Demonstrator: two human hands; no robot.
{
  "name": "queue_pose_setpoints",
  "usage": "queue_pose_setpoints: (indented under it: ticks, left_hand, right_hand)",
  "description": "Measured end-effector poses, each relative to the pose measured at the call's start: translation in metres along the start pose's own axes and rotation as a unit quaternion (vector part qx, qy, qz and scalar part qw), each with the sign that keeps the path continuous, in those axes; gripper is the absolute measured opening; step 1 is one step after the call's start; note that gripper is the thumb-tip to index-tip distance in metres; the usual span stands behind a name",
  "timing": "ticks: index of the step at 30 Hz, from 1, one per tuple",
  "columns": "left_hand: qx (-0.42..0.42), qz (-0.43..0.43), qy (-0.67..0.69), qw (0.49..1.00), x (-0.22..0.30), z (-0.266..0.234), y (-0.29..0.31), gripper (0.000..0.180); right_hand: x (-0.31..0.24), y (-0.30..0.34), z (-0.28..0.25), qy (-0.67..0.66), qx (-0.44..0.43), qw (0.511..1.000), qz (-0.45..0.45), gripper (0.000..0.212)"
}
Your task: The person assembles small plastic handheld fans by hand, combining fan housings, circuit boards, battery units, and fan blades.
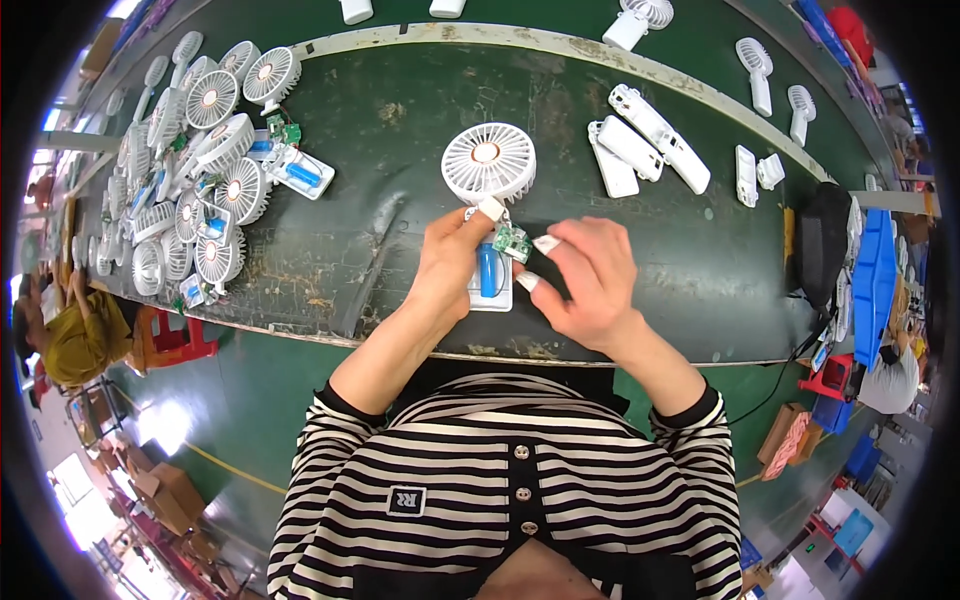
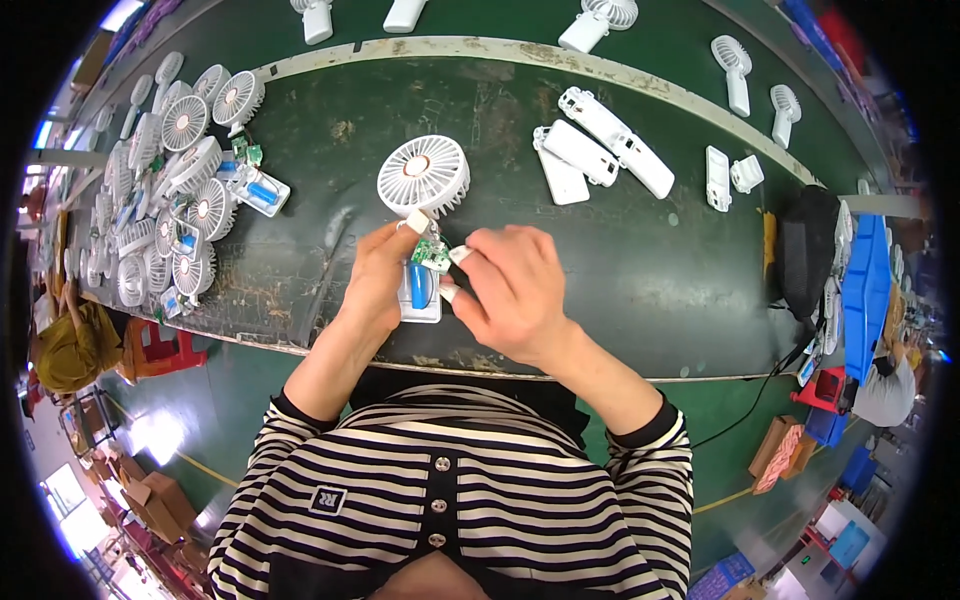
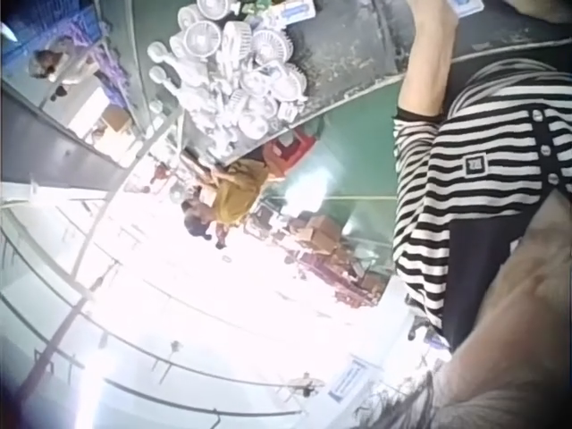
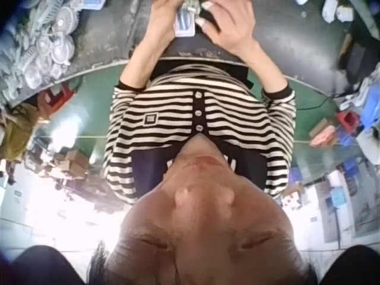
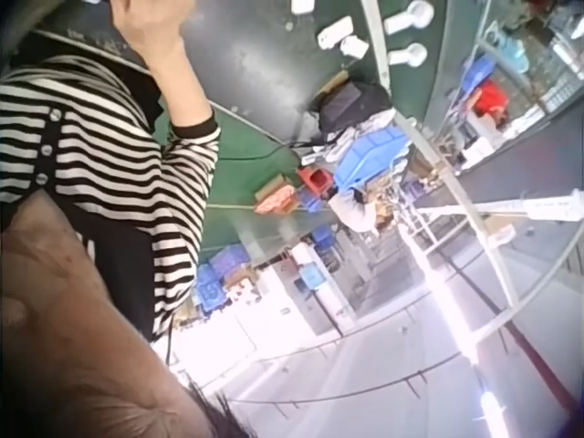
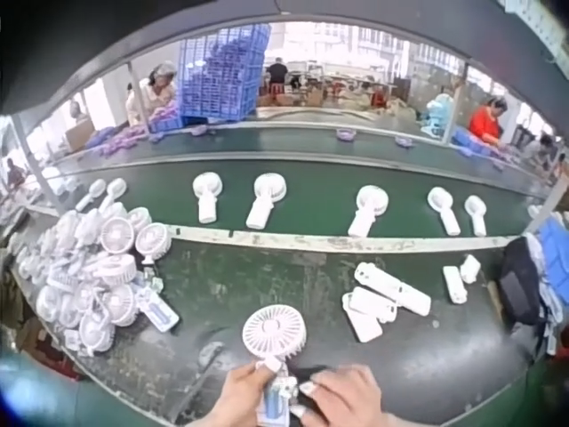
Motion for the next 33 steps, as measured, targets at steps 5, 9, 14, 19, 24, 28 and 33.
queue_pose_setpoints:
  ticks: [5, 9, 14, 19, 24, 28, 33]
  left_hand:
    - [-0.002, 0.005, 0.031, 0.999, -0.004, 0.005, 0.001, 0.021]
    - [-0.002, -0.005, 0.050, 0.999, -0.004, 0.009, 0.005, 0.021]
    - [-0.012, 0.013, 0.023, 1.000, -0.003, 0.008, 0.006, 0.022]
    - [-0.043, -0.037, 0.035, 0.998, -0.006, 0.013, 0.011, 0.028]
    - [-0.019, -0.056, 0.019, 0.998, -0.013, 0.009, 0.008, 0.028]
    - [-0.030, -0.058, 0.011, 0.998, -0.018, 0.004, 0.006, 0.027]
    - [-0.058, -0.079, 0.021, 0.995, -0.016, 0.006, 0.008, 0.029]
  right_hand:
    - [-0.004, 0.001, 0.009, 0.036, 0.016, 0.999, -0.029, 0.026]
    - [-0.007, 0.000, 0.006, 0.056, 0.009, 0.997, -0.044, 0.024]
    - [-0.006, -0.005, 0.005, 0.032, -0.043, 0.998, 0.015, 0.022]
    - [0.006, -0.005, 0.002, 0.021, -0.085, 0.996, 0.031, 0.019]
    - [0.016, 0.001, 0.011, -0.140, -0.069, 0.985, 0.067, 0.018]
    - [0.018, 0.002, 0.018, -0.163, -0.082, 0.980, 0.080, 0.016]
    - [0.025, 0.006, 0.022, -0.214, -0.096, 0.963, 0.132, 0.014]
Point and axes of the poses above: each hand's wrist, its own y-axis away from the middle knuckle, its own z-axis out of the palm, x = y × z, the point moved 6 cm from there along -y, towards the middle knuckle, and after that the axes turned 11 degrees about -z, right-handed, at the moved point
